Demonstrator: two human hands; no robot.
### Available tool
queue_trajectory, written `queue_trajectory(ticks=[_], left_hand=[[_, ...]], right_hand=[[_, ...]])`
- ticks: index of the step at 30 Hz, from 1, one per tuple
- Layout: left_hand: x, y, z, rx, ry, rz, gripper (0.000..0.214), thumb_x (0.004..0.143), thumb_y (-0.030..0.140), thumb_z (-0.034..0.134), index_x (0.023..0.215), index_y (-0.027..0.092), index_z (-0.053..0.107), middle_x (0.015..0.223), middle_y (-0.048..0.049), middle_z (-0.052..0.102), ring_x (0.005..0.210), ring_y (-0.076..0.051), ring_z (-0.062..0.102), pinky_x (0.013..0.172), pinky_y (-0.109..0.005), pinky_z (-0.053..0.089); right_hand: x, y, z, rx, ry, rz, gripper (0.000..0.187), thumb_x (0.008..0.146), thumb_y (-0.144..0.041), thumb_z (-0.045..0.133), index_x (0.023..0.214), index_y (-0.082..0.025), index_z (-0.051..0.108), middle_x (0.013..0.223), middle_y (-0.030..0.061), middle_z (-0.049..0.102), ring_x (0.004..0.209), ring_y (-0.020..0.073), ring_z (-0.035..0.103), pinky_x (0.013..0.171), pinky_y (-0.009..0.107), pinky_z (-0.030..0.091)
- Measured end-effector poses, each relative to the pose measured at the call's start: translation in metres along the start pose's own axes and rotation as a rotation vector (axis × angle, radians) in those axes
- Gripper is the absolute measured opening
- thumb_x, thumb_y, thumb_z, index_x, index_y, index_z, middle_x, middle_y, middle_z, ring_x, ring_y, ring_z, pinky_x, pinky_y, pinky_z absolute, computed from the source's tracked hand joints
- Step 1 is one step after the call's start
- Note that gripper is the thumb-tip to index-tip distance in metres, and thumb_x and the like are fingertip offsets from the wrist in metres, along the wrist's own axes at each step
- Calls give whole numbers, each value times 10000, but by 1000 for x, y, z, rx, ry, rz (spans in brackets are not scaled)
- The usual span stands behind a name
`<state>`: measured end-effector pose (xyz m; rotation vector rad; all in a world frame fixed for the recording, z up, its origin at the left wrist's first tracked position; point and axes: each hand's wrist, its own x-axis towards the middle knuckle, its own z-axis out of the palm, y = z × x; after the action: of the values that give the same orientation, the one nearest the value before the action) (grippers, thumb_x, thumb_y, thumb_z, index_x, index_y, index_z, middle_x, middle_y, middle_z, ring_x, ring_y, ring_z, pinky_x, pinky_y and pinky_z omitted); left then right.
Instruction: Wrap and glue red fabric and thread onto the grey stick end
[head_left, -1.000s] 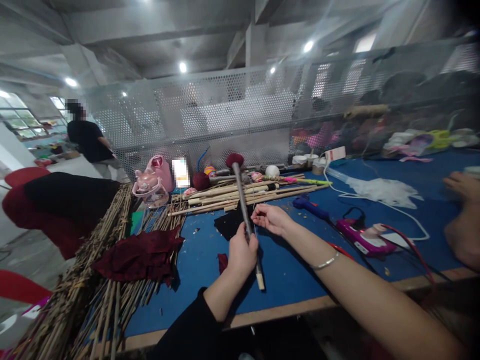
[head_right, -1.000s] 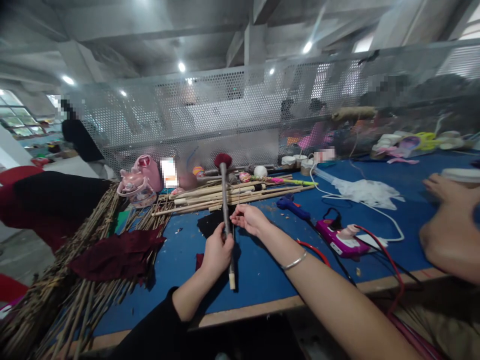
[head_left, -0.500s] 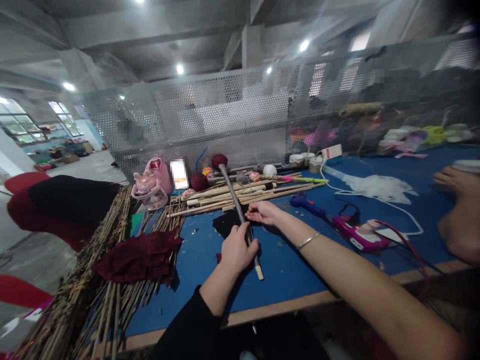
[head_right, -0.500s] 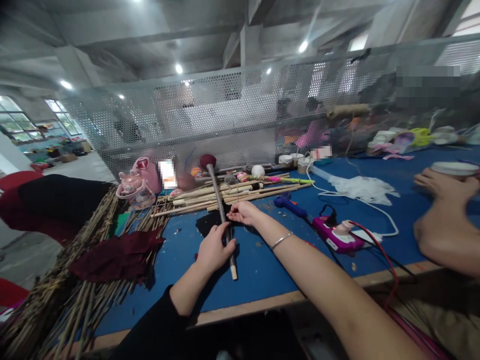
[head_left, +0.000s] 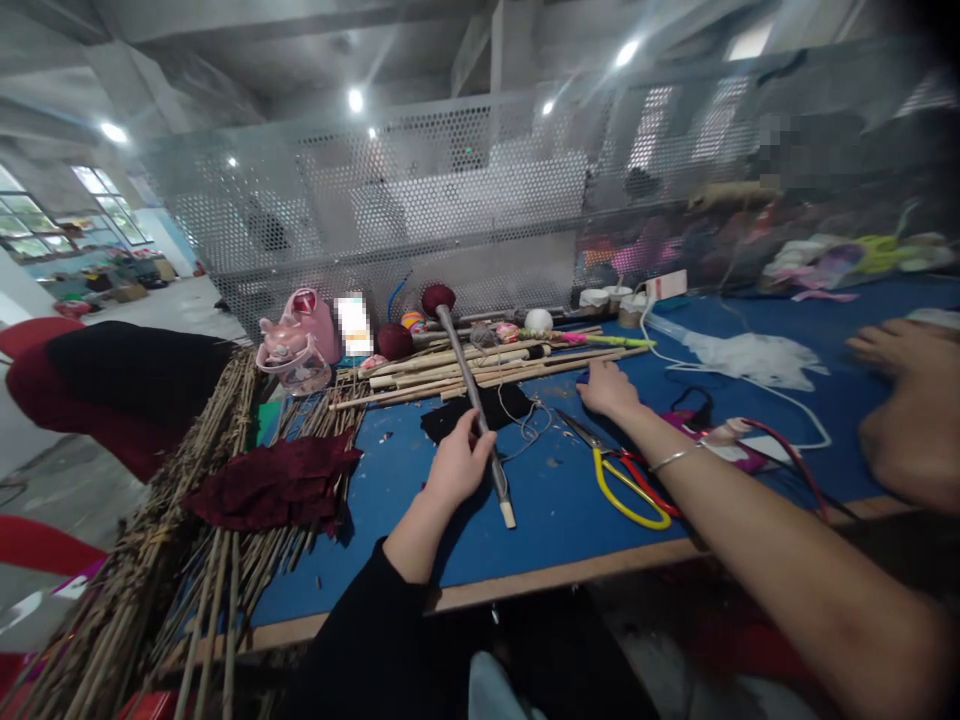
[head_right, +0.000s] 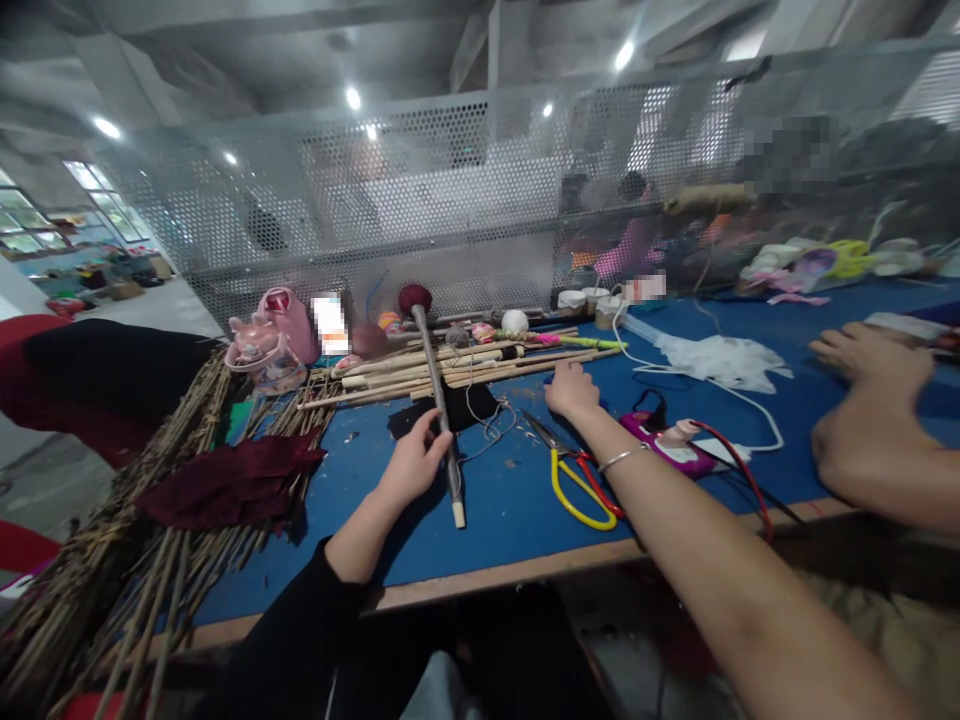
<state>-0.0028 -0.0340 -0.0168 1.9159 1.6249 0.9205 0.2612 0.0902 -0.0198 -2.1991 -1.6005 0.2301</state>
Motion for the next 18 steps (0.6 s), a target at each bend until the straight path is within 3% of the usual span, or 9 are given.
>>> queue_trajectory(ticks=[3,5,9,15,18], left_hand=[[-3,0,-12,-32,105,-102,438,845,371,420,1201,121,465,748,-43,630,688,-148,579,667,-245,421],[-6,1,-16,-9,101,-134,392,837,373,427,1117,116,523,722,-47,627,657,-146,573,643,-244,414],[-5,6,-11,34,1,-167,331,765,423,530,897,133,619,688,-69,642,658,-175,590,625,-257,409],[4,9,3,35,-166,-192,348,658,491,627,692,146,601,621,-76,634,611,-191,607,551,-244,409],[5,5,5,-13,-230,-211,330,692,483,596,663,154,577,511,-35,590,465,-152,562,469,-229,388]], right_hand=[[2,3,6,-31,52,57,566,742,-345,591,1214,-104,392,1245,240,375,1151,379,385,880,503,355],[4,5,8,-47,120,120,642,732,-376,598,1247,-96,335,1248,260,338,1147,400,370,861,519,360],[3,13,8,-81,266,89,621,730,-276,592,1252,-97,306,1197,244,341,1068,373,437,805,451,406],[-4,22,-7,-107,245,-63,612,679,-136,578,1241,-115,335,1148,203,386,999,312,490,791,365,414],[-11,19,-16,-181,184,3,630,669,-193,604,1230,-69,347,1131,239,409,1026,357,463,787,413,413]])
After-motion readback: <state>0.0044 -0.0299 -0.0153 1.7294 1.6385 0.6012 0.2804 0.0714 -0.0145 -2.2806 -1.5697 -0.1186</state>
